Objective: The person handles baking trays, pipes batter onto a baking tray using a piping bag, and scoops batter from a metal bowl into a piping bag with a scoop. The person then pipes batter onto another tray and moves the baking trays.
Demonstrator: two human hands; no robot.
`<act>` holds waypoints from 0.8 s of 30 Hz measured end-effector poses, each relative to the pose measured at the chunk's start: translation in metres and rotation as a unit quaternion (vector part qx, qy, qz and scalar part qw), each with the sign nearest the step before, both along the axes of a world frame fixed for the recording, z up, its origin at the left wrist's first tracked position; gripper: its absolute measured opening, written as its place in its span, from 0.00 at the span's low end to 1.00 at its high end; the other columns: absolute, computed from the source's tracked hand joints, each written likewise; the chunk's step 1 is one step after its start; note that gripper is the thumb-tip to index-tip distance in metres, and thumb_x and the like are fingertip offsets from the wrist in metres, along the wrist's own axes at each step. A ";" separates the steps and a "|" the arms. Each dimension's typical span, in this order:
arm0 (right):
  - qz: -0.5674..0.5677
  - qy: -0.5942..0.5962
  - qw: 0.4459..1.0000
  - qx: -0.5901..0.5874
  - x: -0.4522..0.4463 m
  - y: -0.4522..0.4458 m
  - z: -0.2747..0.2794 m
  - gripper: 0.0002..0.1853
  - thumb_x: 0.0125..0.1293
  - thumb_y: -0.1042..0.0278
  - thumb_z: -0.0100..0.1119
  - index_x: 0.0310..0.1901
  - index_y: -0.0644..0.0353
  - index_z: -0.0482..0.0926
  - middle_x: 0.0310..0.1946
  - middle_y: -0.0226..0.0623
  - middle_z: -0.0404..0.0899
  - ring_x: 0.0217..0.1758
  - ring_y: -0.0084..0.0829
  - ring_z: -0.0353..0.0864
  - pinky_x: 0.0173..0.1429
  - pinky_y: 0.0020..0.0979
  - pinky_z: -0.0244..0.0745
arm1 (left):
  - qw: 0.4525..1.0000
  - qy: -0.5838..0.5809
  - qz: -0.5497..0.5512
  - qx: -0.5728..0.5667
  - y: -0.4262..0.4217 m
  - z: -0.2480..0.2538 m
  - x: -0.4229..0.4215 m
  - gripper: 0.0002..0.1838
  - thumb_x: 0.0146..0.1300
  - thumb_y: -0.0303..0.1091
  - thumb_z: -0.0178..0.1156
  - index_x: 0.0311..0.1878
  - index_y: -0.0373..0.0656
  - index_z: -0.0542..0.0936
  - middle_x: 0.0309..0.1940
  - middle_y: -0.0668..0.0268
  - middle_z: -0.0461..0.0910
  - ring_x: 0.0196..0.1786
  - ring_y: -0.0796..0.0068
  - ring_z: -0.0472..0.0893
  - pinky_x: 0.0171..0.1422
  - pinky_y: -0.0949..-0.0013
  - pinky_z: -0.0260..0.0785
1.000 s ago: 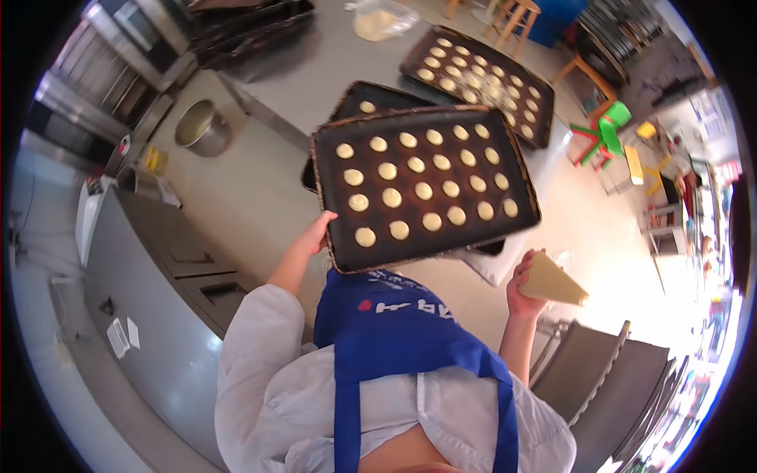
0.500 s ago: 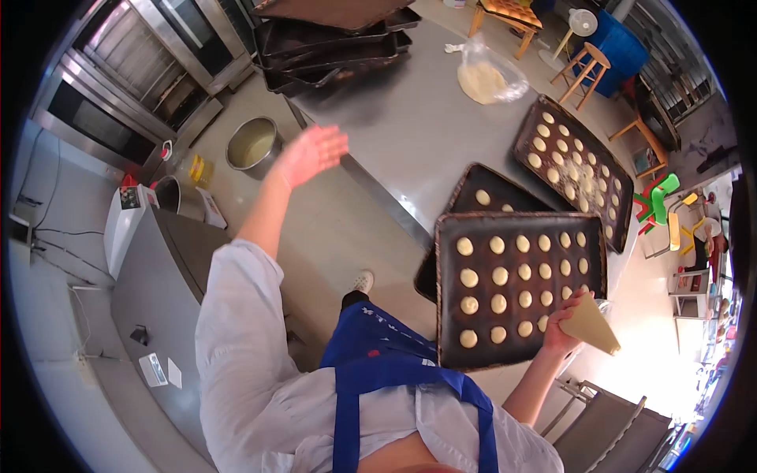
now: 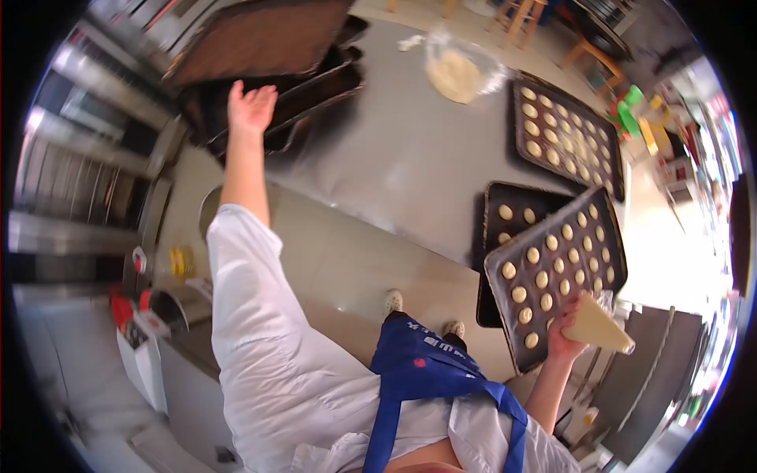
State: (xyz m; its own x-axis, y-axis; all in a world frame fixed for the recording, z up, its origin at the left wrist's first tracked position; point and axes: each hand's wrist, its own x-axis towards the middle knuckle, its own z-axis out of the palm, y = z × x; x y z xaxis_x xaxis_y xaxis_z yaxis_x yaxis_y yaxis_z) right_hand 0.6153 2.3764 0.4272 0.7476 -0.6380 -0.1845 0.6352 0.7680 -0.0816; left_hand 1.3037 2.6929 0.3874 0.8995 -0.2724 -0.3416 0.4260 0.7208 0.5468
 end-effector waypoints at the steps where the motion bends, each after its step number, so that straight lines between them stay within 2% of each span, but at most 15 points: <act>1: -0.011 0.007 1.000 -0.027 0.001 0.005 0.004 0.26 0.67 0.51 0.45 0.62 0.59 0.65 0.59 0.48 0.66 0.53 0.44 0.74 0.45 0.40 0.78 | 1.000 0.009 -0.008 0.023 -0.005 -0.008 0.026 0.47 0.60 0.46 0.59 0.70 0.34 0.41 0.61 0.43 0.63 0.61 0.46 0.67 0.69 0.49 0.57; 2: -0.030 0.015 0.998 -0.056 -0.001 0.009 0.007 0.27 0.68 0.50 0.44 0.62 0.58 0.64 0.59 0.49 0.66 0.52 0.45 0.74 0.45 0.40 0.78 | 0.998 0.024 0.006 0.056 -0.009 -0.017 0.047 0.42 0.58 0.43 0.61 0.68 0.36 0.51 0.57 0.47 0.68 0.56 0.48 0.73 0.65 0.51 0.63; 3: -0.013 0.018 0.998 -0.059 -0.004 0.011 0.011 0.26 0.68 0.52 0.46 0.63 0.55 0.63 0.55 0.47 0.69 0.50 0.39 0.75 0.42 0.37 0.78 | 0.994 -0.064 -0.080 0.042 -0.006 -0.042 0.078 0.33 0.59 0.41 0.60 0.64 0.40 0.60 0.56 0.52 0.70 0.56 0.55 0.72 0.63 0.55 0.65; 4: -0.070 0.090 0.991 -0.066 0.002 0.022 0.026 0.27 0.68 0.49 0.45 0.62 0.56 0.64 0.53 0.46 0.71 0.47 0.39 0.76 0.38 0.35 0.78 | 0.974 -0.157 -0.158 0.028 -0.004 -0.065 0.107 0.25 0.60 0.39 0.59 0.59 0.44 0.69 0.56 0.57 0.72 0.57 0.61 0.72 0.61 0.59 0.66; 5: -0.076 0.102 0.989 -0.068 0.002 0.029 0.035 0.28 0.67 0.46 0.44 0.61 0.57 0.66 0.52 0.46 0.72 0.45 0.39 0.77 0.38 0.34 0.78 | 0.984 -0.083 -0.142 0.060 -0.020 -0.049 0.101 0.26 0.61 0.38 0.58 0.61 0.43 0.67 0.58 0.58 0.71 0.61 0.64 0.69 0.63 0.63 0.64; 7: -0.082 0.078 0.991 -0.074 -0.013 0.034 0.032 0.30 0.66 0.40 0.43 0.59 0.56 0.68 0.54 0.48 0.71 0.49 0.42 0.77 0.42 0.38 0.79 | 0.978 -0.087 -0.147 0.117 -0.037 -0.068 0.129 0.30 0.61 0.38 0.58 0.65 0.41 0.63 0.63 0.62 0.67 0.65 0.62 0.64 0.70 0.60 0.56; 8: -0.079 0.059 0.993 -0.071 -0.017 0.040 0.034 0.31 0.66 0.38 0.42 0.59 0.55 0.69 0.54 0.47 0.71 0.52 0.42 0.76 0.45 0.38 0.79 | 0.965 -0.094 -0.093 0.227 -0.051 -0.064 0.126 0.30 0.62 0.37 0.58 0.65 0.38 0.62 0.64 0.60 0.65 0.65 0.61 0.64 0.71 0.59 0.55; 9: -0.083 0.050 0.994 -0.057 -0.022 0.044 0.033 0.30 0.65 0.39 0.44 0.58 0.54 0.70 0.55 0.47 0.71 0.53 0.41 0.76 0.47 0.38 0.79 | 0.976 -0.087 -0.092 0.179 -0.058 -0.074 0.144 0.28 0.61 0.35 0.58 0.63 0.36 0.64 0.63 0.60 0.67 0.64 0.63 0.66 0.69 0.60 0.58; 11: -0.097 0.042 0.993 -0.044 -0.027 0.053 0.035 0.28 0.65 0.40 0.46 0.57 0.53 0.71 0.54 0.46 0.71 0.52 0.40 0.76 0.48 0.38 0.79 | 0.977 -0.076 -0.069 0.187 -0.061 -0.095 0.179 0.20 0.59 0.30 0.57 0.55 0.35 0.71 0.53 0.57 0.74 0.56 0.63 0.72 0.59 0.63 0.70; 12: -0.106 0.044 0.992 -0.051 -0.032 0.055 0.037 0.28 0.65 0.40 0.46 0.57 0.53 0.71 0.54 0.46 0.71 0.52 0.40 0.76 0.48 0.38 0.79 | 0.978 -0.039 -0.043 0.201 -0.063 -0.073 0.149 0.19 0.57 0.30 0.57 0.51 0.32 0.72 0.50 0.55 0.74 0.52 0.63 0.74 0.55 0.64 0.72; 14: -0.121 0.056 0.990 -0.034 -0.038 0.059 0.036 0.27 0.64 0.41 0.48 0.57 0.52 0.71 0.53 0.44 0.72 0.52 0.39 0.76 0.48 0.38 0.80 | 0.984 -0.101 -0.031 0.143 -0.058 -0.065 0.141 0.20 0.54 0.29 0.57 0.49 0.28 0.72 0.50 0.54 0.74 0.52 0.61 0.74 0.56 0.63 0.70; 16: -0.130 0.053 0.990 -0.033 -0.045 0.059 0.037 0.27 0.64 0.41 0.48 0.57 0.52 0.71 0.53 0.44 0.72 0.52 0.38 0.77 0.47 0.37 0.80 | 0.979 -0.110 -0.023 0.172 -0.044 -0.055 0.134 0.23 0.53 0.31 0.57 0.51 0.30 0.71 0.52 0.56 0.74 0.54 0.60 0.72 0.60 0.62 0.67; 20: -0.135 0.062 0.989 -0.018 -0.049 0.054 0.040 0.26 0.63 0.43 0.49 0.54 0.53 0.73 0.51 0.43 0.74 0.50 0.37 0.78 0.44 0.35 0.82 | 0.971 -0.152 -0.026 0.183 -0.013 -0.028 0.047 0.21 0.53 0.33 0.57 0.49 0.33 0.73 0.50 0.57 0.74 0.53 0.62 0.73 0.58 0.63 0.65; 22: -0.134 0.069 0.989 -0.004 -0.053 0.049 0.039 0.23 0.62 0.44 0.49 0.50 0.53 0.75 0.48 0.42 0.75 0.48 0.37 0.79 0.41 0.33 0.83 | 0.967 -0.143 -0.008 0.208 -0.011 0.003 -0.044 0.20 0.53 0.34 0.57 0.48 0.33 0.75 0.49 0.59 0.75 0.51 0.64 0.74 0.56 0.65 0.65; 24: -0.129 0.065 0.990 -0.007 -0.060 0.044 0.036 0.23 0.62 0.45 0.49 0.50 0.53 0.75 0.48 0.42 0.75 0.47 0.37 0.79 0.41 0.33 0.83 | 0.968 -0.151 -0.040 0.196 0.008 -0.012 -0.080 0.21 0.53 0.36 0.57 0.49 0.33 0.75 0.48 0.59 0.76 0.51 0.63 0.74 0.56 0.63 0.66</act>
State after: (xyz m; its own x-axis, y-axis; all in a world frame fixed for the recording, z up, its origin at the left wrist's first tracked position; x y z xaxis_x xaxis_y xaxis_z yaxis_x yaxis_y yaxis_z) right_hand 0.5558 2.4200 0.4637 0.5303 -0.8074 -0.2588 0.7933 0.5802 -0.1844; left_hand 1.2235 2.7011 0.3759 0.9558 -0.2485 -0.1573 0.2499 0.4042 0.8799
